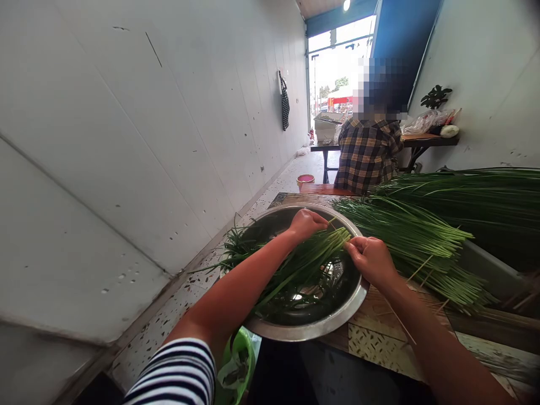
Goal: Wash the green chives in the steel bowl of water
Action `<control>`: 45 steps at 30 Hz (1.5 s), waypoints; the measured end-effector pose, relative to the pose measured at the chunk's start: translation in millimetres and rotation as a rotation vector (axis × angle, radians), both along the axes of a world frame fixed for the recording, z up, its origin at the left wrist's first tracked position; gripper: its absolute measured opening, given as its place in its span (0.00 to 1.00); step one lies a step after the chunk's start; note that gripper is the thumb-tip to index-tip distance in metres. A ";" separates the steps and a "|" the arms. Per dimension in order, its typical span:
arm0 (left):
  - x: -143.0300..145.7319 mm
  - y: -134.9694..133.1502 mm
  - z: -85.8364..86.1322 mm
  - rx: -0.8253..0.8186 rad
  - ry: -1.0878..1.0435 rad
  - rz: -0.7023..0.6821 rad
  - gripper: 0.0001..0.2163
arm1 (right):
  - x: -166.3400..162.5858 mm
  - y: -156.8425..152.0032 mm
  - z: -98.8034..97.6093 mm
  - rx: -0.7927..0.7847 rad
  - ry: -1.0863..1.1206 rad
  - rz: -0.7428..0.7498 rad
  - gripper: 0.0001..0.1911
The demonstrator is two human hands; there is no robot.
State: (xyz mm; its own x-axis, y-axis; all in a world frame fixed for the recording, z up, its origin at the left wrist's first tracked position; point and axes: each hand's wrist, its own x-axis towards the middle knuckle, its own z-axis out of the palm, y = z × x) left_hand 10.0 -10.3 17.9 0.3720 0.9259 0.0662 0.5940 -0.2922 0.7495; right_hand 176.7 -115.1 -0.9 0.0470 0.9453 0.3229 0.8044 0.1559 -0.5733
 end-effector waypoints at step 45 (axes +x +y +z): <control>-6.7 11.7 -7.9 -0.077 -0.099 0.056 0.12 | -2.1 -0.2 3.1 0.079 0.021 0.001 0.14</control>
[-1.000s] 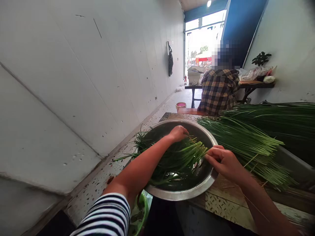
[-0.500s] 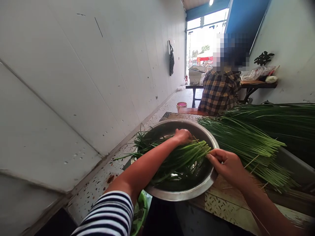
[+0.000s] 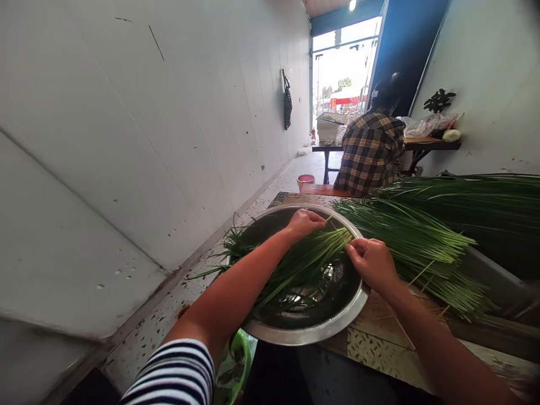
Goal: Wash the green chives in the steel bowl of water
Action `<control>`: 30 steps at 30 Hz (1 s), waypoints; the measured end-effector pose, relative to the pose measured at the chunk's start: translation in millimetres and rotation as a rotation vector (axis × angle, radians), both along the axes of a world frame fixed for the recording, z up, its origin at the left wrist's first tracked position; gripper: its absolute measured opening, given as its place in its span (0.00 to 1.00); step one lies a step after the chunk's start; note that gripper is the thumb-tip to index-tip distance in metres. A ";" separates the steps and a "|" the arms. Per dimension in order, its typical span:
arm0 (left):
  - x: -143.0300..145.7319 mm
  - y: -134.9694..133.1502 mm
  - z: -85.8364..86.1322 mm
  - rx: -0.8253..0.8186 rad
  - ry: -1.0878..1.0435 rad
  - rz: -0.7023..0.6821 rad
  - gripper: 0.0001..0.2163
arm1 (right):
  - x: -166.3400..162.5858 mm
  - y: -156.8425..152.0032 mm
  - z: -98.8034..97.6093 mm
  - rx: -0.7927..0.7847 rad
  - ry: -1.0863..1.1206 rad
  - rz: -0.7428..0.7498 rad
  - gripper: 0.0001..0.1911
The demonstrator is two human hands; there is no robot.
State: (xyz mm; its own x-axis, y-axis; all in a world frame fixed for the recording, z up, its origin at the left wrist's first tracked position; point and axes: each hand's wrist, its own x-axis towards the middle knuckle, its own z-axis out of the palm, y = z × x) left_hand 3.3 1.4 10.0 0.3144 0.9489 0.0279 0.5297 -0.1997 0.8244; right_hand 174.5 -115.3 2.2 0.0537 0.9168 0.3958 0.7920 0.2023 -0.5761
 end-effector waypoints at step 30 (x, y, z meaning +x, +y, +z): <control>4.9 -2.9 0.2 0.031 -0.007 -0.052 0.10 | 3.7 -1.1 -3.3 0.006 -0.038 0.000 0.14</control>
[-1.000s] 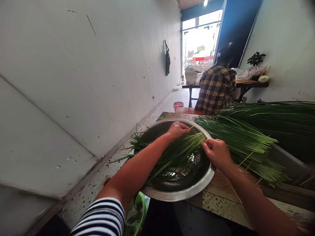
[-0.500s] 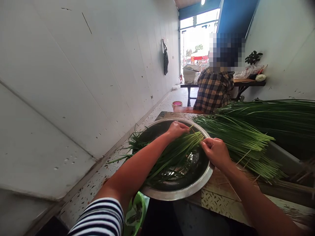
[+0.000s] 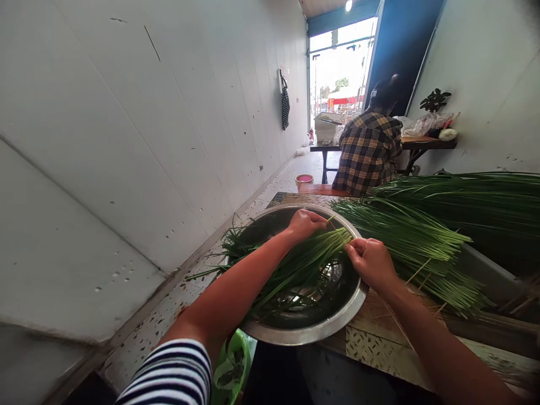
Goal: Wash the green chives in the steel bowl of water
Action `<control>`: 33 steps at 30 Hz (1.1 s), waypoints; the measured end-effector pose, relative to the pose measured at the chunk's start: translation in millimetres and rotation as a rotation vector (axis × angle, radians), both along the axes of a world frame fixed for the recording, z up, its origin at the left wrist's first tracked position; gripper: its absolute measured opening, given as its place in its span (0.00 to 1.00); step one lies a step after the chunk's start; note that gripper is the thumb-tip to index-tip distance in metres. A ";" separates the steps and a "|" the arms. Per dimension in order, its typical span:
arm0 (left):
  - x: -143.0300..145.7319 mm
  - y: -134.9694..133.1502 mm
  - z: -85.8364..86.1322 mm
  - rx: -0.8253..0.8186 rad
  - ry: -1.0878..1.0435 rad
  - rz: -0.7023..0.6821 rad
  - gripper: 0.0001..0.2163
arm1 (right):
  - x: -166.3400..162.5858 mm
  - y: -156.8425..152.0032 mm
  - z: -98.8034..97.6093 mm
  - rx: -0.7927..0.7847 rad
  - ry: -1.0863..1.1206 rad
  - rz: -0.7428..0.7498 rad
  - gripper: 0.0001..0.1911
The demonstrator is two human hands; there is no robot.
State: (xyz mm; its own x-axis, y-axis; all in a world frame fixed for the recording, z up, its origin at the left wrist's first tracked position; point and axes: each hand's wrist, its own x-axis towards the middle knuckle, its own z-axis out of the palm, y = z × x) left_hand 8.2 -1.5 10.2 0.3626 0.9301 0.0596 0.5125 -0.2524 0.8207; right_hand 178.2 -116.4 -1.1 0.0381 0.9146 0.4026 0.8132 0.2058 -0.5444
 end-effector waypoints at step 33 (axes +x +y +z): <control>-33.8 -19.3 61.3 -0.221 0.405 -0.291 0.18 | 0.1 -21.0 -0.3 0.108 0.190 0.100 0.12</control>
